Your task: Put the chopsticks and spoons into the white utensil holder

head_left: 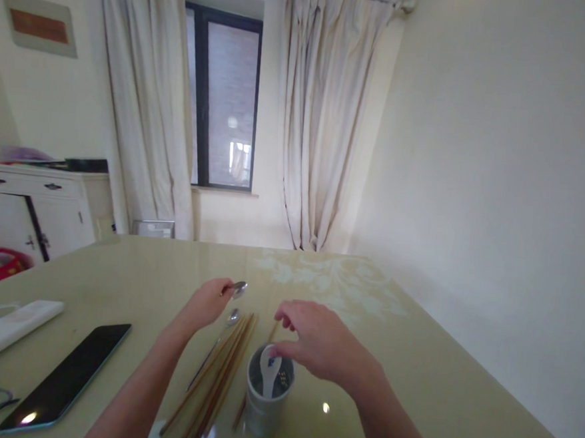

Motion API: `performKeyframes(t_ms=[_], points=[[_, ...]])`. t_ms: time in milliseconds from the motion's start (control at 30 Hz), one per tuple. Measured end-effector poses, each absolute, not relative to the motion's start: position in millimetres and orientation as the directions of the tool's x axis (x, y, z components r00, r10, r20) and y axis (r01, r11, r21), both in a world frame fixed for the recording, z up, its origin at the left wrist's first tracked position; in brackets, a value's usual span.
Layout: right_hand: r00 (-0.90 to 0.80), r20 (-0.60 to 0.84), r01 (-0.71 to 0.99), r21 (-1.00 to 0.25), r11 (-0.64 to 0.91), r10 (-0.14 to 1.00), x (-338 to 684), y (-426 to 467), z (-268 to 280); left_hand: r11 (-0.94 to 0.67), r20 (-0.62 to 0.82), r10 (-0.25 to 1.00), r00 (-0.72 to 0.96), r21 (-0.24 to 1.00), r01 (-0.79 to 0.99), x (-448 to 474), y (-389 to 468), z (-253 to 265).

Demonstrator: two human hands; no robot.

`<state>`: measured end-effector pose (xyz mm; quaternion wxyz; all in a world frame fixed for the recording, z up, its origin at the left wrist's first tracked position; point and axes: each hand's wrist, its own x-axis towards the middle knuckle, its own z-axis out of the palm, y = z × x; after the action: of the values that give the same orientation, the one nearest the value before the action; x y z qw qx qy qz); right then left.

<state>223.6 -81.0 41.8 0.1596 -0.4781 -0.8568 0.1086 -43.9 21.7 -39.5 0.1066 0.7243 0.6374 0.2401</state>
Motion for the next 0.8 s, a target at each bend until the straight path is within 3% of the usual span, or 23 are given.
performKeyframes(t_ms=[167, 400, 667, 800], points=[[-0.53, 0.026, 0.822, -0.23, 0.521, 0.848, 212.3, -74.0, 23.4, -0.031, 0.089, 0.996, -0.008, 0.426, 0.904, -71.2, 26.0, -65.0], [-0.496, 0.032, 0.852, -0.176, 0.493, 0.868, 212.5, -69.7, 19.6, 0.007, -0.012, 1.0, -0.002, 0.432, 0.902, -66.1, 25.1, -79.2], [-0.529, 0.138, 0.778, -0.316, 0.544, 0.837, 230.4, -80.7, 45.1, 0.006, -0.01, 1.0, -0.003, 0.394, 0.919, -64.2, 18.1, -71.0], [-0.481, 0.33, 0.662, -0.471, 0.584, 0.812, 251.8, -90.7, 68.2, -0.16, 0.149, 0.984, 0.101, 0.465, 0.871, -48.5, 0.5, -20.0]])
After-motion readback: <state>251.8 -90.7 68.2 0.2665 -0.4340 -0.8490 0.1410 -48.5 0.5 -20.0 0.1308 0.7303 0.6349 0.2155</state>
